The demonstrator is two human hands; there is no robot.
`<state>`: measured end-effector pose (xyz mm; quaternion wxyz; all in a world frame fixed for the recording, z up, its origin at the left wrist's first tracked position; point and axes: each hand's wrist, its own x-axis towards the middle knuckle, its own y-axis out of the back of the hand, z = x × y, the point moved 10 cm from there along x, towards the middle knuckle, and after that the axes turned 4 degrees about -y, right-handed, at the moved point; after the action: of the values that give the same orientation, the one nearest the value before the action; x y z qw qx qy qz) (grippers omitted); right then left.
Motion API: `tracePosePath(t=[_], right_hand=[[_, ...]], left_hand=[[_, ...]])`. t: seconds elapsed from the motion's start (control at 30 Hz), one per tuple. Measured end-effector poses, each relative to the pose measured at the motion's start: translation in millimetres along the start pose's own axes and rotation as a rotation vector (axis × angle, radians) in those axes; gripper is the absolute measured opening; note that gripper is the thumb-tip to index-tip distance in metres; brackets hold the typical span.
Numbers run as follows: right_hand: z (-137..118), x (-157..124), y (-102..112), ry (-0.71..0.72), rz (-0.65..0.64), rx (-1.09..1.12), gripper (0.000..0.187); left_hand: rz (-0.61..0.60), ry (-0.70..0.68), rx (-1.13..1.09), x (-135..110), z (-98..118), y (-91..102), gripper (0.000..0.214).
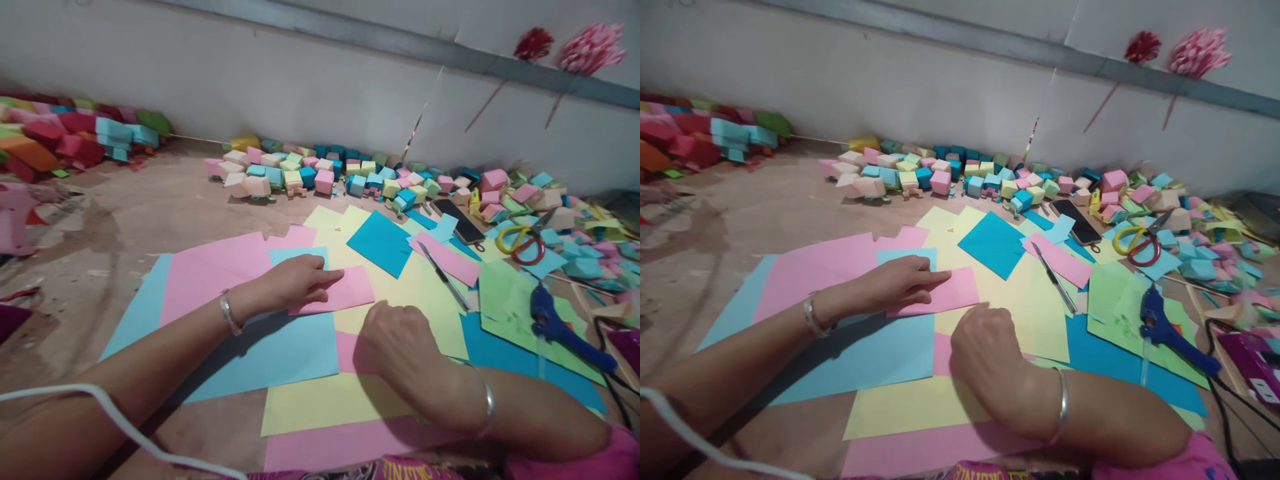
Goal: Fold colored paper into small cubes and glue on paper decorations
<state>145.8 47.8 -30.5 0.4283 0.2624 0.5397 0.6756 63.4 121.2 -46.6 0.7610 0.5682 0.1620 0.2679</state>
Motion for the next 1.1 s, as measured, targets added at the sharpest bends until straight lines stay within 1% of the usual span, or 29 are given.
tracePosePath(t=[0.07, 0.1, 0.17, 0.23, 0.3, 0.43, 0.5, 0.57, 0.63, 0.73, 0.9, 1.1], right_hand=[[-13.2, -3.3, 15.5, 0.101, 0.200, -0.008, 0.020], [-22.3, -4.8, 19.0, 0.178, 0.268, -0.002, 0.021], [-37.8, -4.6, 17.0, 0.305, 0.324, 0.021, 0.020], [-46.3, -1.1, 9.0, 0.363, 0.318, 0.025, 0.019], [-51.1, 0.8, 2.4, 0.383, 0.304, 0.002, 0.021], [-56.4, -2.9, 0.2, 0.398, 0.282, -0.068, 0.023], [-57.8, -5.2, 2.3, 0.396, 0.274, -0.083, 0.030], [-59.2, -6.8, 4.6, 0.395, 0.281, -0.083, 0.042], [-60.4, -7.2, 5.4, 0.398, 0.290, -0.070, 0.048], [-60.3, -5.0, 3.7, 0.398, 0.297, -0.052, 0.046], [-57.0, 2.6, 1.7, 0.411, 0.306, -0.035, 0.049], [-52.4, 12.5, -0.1, 0.406, 0.279, 0.033, 0.042]], left_hand=[[-0.039, -0.020, 0.053, 0.7, 2.0, -3.3, 0.020], [-0.046, -0.029, 0.074, 0.9, 2.8, -4.0, 0.021], [-0.035, -0.031, 0.094, 1.2, 3.7, -2.8, 0.020], [-0.037, -0.027, 0.095, 1.2, 4.5, -2.5, 0.019], [-0.044, -0.018, 0.087, 1.2, 4.9, -2.4, 0.017], [-0.038, -0.011, 0.079, 1.0, 4.5, -2.3, 0.018], [-0.039, -0.007, 0.080, 0.7, 3.3, -3.6, 0.019], [-0.042, -0.002, 0.079, 0.5, 2.2, -4.9, 0.019], [-0.045, 0.004, 0.073, 0.5, 1.8, -5.6, 0.019], [-0.050, 0.018, 0.054, 0.7, 1.8, -5.3, 0.021], [-0.055, 0.039, 0.055, 0.4, 1.8, -3.8, 0.025], [-0.059, 0.036, 0.073, 0.0, 2.0, -5.4, 0.027]])
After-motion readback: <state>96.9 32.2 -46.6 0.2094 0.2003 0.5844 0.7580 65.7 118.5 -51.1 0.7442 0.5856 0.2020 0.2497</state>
